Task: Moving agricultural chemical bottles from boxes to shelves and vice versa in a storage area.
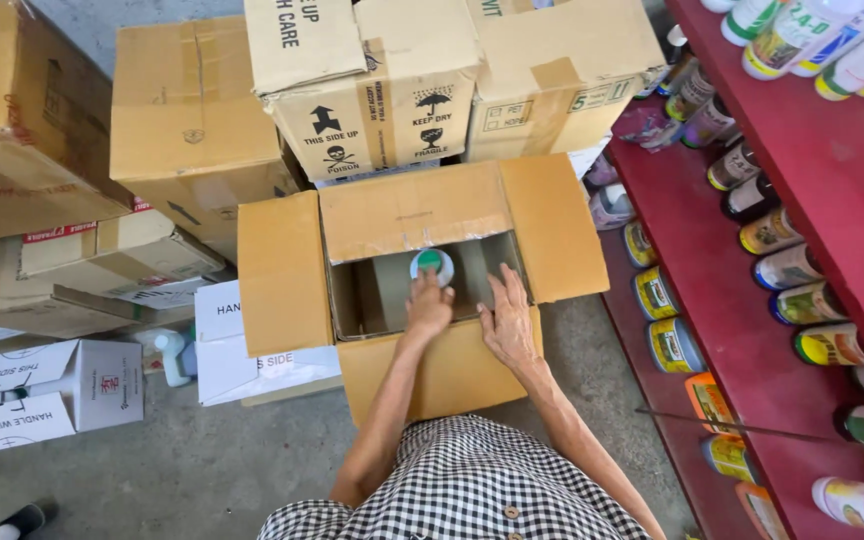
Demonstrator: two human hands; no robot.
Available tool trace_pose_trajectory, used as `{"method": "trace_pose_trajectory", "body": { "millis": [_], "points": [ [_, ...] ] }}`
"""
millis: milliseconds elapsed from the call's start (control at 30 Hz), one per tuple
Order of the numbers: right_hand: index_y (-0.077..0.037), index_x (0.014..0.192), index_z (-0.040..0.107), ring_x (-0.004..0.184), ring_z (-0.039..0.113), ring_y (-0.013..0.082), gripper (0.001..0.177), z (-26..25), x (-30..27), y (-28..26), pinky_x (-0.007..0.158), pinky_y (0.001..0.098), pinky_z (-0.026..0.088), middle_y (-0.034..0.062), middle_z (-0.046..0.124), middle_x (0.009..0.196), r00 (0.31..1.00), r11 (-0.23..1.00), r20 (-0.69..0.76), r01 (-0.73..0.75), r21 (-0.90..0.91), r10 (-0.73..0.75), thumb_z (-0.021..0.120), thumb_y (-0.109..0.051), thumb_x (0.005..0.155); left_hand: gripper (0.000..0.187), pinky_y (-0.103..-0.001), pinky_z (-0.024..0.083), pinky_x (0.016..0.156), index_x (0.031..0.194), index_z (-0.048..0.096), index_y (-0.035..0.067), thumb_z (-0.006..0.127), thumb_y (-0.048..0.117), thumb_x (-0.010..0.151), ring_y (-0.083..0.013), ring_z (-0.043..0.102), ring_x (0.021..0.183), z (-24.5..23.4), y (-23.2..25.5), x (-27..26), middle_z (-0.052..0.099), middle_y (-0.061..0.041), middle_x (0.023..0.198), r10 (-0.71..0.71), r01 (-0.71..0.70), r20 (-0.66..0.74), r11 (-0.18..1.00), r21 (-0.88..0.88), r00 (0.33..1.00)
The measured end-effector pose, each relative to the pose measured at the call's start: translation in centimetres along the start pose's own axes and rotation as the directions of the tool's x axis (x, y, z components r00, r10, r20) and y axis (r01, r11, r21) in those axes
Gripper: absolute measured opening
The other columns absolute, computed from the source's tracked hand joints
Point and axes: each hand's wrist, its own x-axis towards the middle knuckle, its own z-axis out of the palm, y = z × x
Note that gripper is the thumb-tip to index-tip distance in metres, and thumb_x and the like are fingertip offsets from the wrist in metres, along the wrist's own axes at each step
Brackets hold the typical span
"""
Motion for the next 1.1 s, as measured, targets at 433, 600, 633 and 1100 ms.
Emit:
{"method": "trace_pose_trajectory", "body": {
  "millis": [433, 600, 633, 1100],
  "points": [
    [-0.009, 0.132, 0.059, 0.118, 0.061, 0.0355, 0.053, 2.2, 5.2, -0.8, 0.095, 0.0468, 0.052, 0.0115, 0.061, 0.136, 0.884, 0.933, 0.322, -0.270, -0.239, 0.338, 0.075, -0.023, 0.083, 0.029, -0.030, 0.050, 0.074, 0.098, 0.073, 0.015, 0.060, 0.040, 0.099, -0.0085, 0.065, 0.087, -10.6, -2.2, 5.4, 0.075, 0.002, 0.097, -0.305, 0.160, 0.084, 0.230, -0.960, 0.949],
    [-0.004, 0.141, 0.049, 0.122, 0.058, 0.0435, 0.070, 5.9, 6.1, 2.5, 0.100, 0.0471, 0.050, 0.0243, 0.054, 0.139, 0.835, 0.934, 0.420, -0.330, -0.136, 0.356, 0.080, -0.025, 0.082, 0.040, -0.028, 0.048, 0.078, 0.086, 0.077, 0.010, 0.064, 0.045, 0.099, -0.0078, 0.066, 0.086, -14.8, 0.2, 6.8, 0.078, 0.000, 0.094, -0.021, -0.112, -0.142, 0.501, -0.858, 0.990],
    [-0.004, 0.141, 0.049, 0.122, 0.058, 0.0435, 0.070, 7.5, 6.1, 3.3, 0.100, 0.0471, 0.050, 0.0243, 0.054, 0.139, 0.835, 0.934, 0.419, -0.331, -0.136, 0.357, 0.080, -0.025, 0.082, 0.040, -0.028, 0.048, 0.078, 0.086, 0.077, 0.010, 0.064, 0.045, 0.099, -0.0078, 0.066, 0.086, -14.6, 0.1, 7.0, 0.078, 0.000, 0.094, -0.021, -0.112, -0.141, 0.502, -0.858, 0.990],
    [-0.010, 0.132, 0.052, 0.102, 0.065, 0.0491, 0.078, 15.7, 11.9, 2.4, 0.088, 0.0539, 0.055, 0.0266, 0.049, 0.135, 0.819, 0.953, 0.496, -0.195, -0.233, 0.288, 0.090, -0.024, 0.066, 0.037, -0.030, 0.048, 0.076, 0.094, 0.077, 0.009, 0.061, 0.042, 0.099, -0.0093, 0.069, 0.086, -11.8, -2.2, 7.0, 0.080, -0.002, 0.100, -0.144, 0.010, -0.078, 0.529, -0.848, 0.987]
  ]
}}
